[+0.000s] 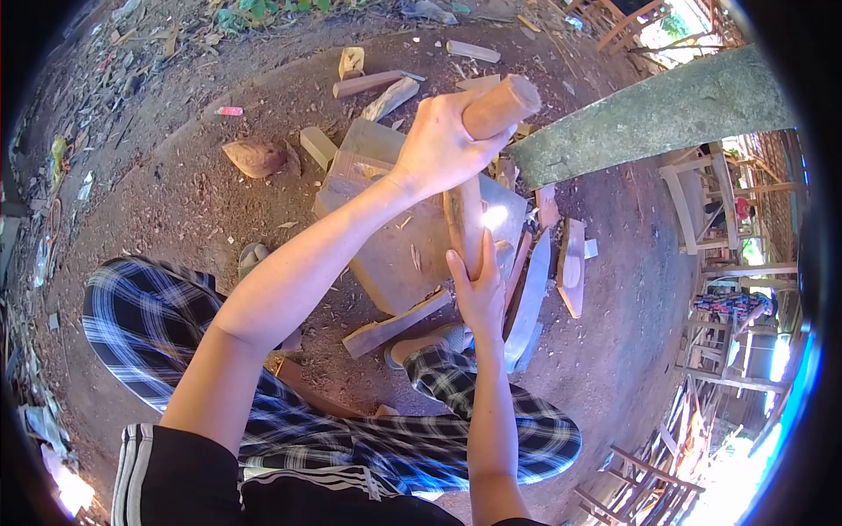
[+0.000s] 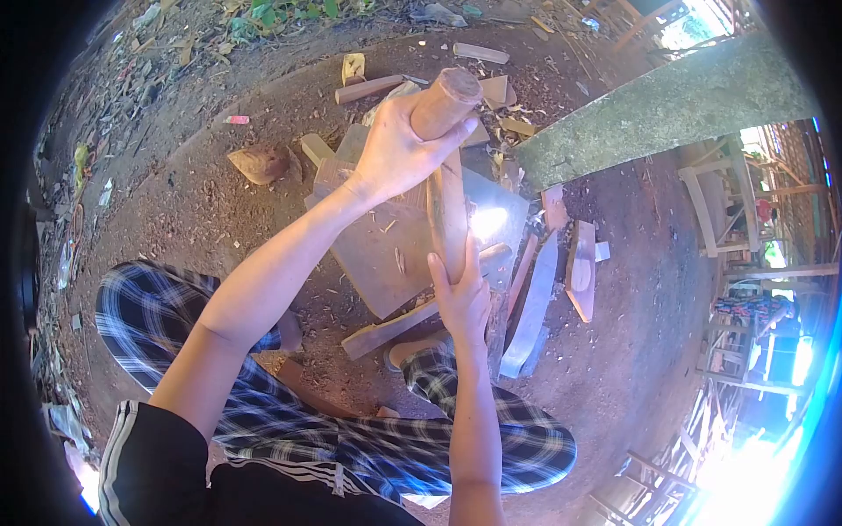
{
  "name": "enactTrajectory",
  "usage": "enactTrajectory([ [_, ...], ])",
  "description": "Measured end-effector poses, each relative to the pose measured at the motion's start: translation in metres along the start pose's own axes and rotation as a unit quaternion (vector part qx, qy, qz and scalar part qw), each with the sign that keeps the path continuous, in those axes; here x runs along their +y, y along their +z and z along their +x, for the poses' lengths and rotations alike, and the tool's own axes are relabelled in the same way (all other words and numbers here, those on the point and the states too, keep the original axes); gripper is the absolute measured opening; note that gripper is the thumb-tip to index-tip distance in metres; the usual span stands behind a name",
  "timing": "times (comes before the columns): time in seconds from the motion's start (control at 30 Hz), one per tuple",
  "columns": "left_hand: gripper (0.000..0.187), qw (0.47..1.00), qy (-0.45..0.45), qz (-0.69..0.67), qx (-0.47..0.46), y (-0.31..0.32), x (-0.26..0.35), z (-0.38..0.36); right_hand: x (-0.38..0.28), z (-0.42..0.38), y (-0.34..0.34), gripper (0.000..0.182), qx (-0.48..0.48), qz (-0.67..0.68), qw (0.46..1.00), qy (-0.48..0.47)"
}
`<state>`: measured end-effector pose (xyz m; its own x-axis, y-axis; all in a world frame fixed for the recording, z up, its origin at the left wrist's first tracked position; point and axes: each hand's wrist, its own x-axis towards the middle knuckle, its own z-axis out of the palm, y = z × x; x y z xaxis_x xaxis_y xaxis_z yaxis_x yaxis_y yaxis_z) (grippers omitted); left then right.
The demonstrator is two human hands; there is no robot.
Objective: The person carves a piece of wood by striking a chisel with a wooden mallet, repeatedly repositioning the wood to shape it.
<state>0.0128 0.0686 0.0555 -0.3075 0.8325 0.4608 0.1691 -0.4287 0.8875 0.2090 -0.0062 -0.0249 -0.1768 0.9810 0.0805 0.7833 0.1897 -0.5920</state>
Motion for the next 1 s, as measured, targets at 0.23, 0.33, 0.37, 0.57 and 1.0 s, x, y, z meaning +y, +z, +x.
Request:
enactTrajectory([
  [0.23,0.026,0.998,0.063,-0.018,0.012,0.008,-0.003,-0.018,-0.007,-0.002,-0.007,0.072,-0.005,-0.076,0.994,0.075],
  [0.33,0.022,0.998,0.060,-0.003,0.004,0.004,0.002,-0.029,-0.013,0.009,-0.026,0.067,-0.072,0.275,0.952,0.116],
  [0.37,0.021,0.997,0.077,0.014,-0.002,0.002,0.003,-0.031,-0.051,0.006,-0.059,0.064,-0.068,0.286,0.943,0.155],
  [0.57,0.022,0.993,0.099,0.061,-0.019,0.003,0.000,-0.043,-0.083,-0.024,-0.142,0.050,0.050,0.480,0.872,-0.087],
  [1.0,0.021,0.992,0.111,0.055,-0.037,0.016,0.005,-0.049,-0.099,-0.079,-0.111,0.067,0.160,0.058,0.979,-0.114],
])
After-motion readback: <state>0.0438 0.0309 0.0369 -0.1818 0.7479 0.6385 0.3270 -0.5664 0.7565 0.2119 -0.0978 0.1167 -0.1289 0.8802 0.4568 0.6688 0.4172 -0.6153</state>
